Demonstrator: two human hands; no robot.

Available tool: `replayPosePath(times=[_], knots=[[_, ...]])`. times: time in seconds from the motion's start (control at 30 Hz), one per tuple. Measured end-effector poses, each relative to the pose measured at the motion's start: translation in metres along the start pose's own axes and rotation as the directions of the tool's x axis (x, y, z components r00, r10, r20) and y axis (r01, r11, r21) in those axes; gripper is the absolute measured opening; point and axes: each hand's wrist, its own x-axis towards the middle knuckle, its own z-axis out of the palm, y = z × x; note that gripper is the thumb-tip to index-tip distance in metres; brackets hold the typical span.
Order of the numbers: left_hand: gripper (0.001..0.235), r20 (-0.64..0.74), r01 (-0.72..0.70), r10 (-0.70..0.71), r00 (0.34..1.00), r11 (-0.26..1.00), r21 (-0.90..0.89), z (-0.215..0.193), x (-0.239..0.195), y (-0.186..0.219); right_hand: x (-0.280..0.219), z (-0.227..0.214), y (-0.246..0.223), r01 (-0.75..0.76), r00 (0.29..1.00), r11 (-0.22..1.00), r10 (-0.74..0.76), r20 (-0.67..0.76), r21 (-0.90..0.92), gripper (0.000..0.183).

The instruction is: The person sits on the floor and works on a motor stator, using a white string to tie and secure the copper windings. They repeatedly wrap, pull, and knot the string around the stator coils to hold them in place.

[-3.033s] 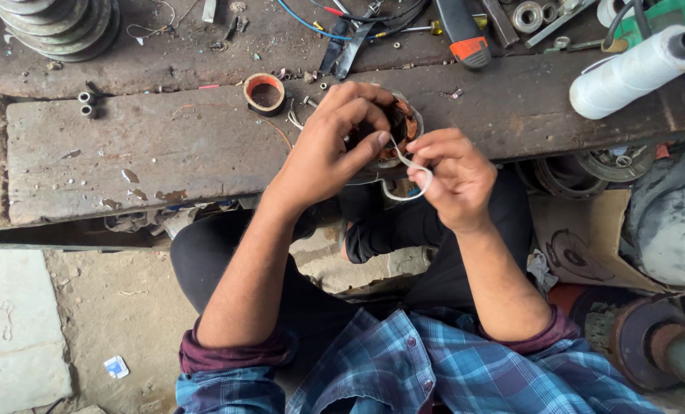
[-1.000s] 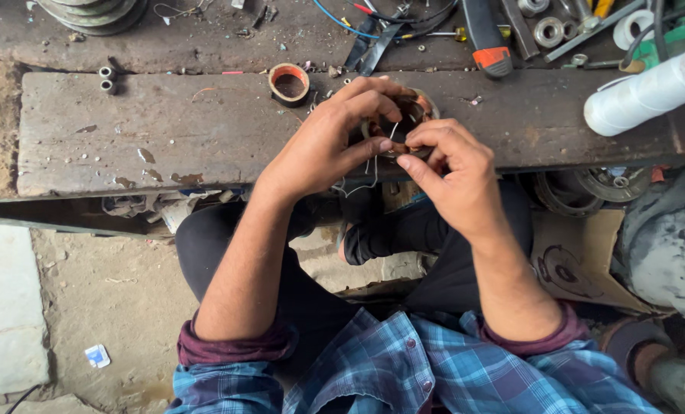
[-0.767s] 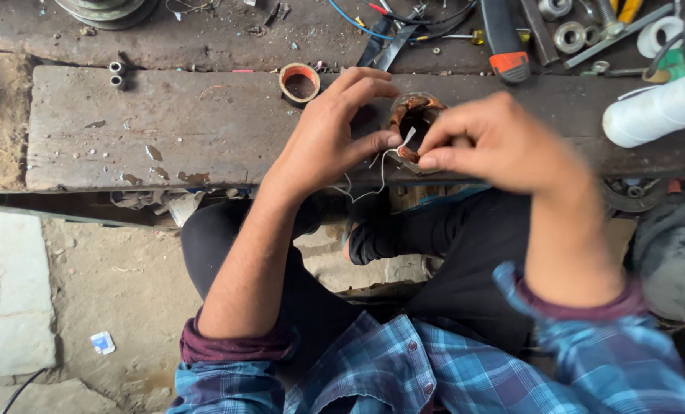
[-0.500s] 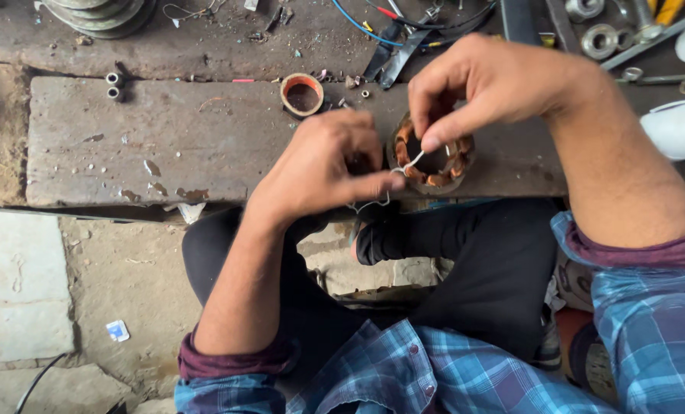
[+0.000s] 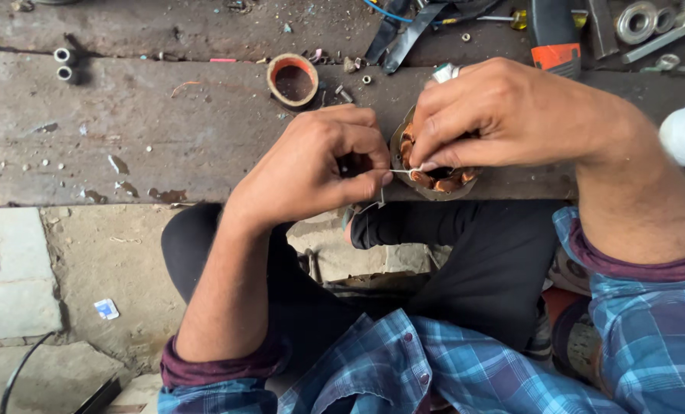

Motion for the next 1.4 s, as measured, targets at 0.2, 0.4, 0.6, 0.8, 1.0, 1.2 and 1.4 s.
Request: replayPosePath(times=[0.2,0.4,0.6,0.8,1.0,1.2,1.4], knots=[[0.013,-0.031,-0.044,0.044,0.999,0.999,-0.001,0.002,-0.002,0.000,0.001,0.002,0.002,0.009,1.000,0.997,-0.008,-0.011,0.080,0.015],[0.014,-0.032,-0.022,0.022,0.999,1.000,0.001,0.003,-0.001,-0.001,0.003,0.002,0.000,0.019,0.999,1.000,-0.019,0.044,-0.011,0.019],[0.014,-0.052,-0.040,0.039,0.998,0.999,-0.033,0.004,0.000,-0.003,0.002,0.005,-0.003,0.011,0.998,1.000,-0.011,0.062,-0.012,0.021],[0.013,-0.038,-0.071,0.067,0.997,0.992,-0.102,0.004,-0.001,0.000,-0.001,0.003,0.003,-0.018,0.999,0.999,0.017,0.031,0.035,0.017],[0.015,-0.043,-0.095,0.090,0.995,0.988,-0.119,0.005,-0.001,0.001,0.001,0.003,-0.002,-0.040,0.999,0.998,0.039,0.024,0.039,0.012],[0.013,-0.074,-0.116,0.108,0.991,0.987,-0.110,0.006,-0.001,0.001,0.002,0.003,-0.007,-0.047,0.999,0.997,0.045,0.024,0.057,0.012],[0.012,-0.083,-0.090,0.079,0.993,0.986,-0.139,0.005,-0.002,0.003,0.003,0.005,-0.007,-0.044,0.999,0.998,0.043,0.012,0.033,0.011]])
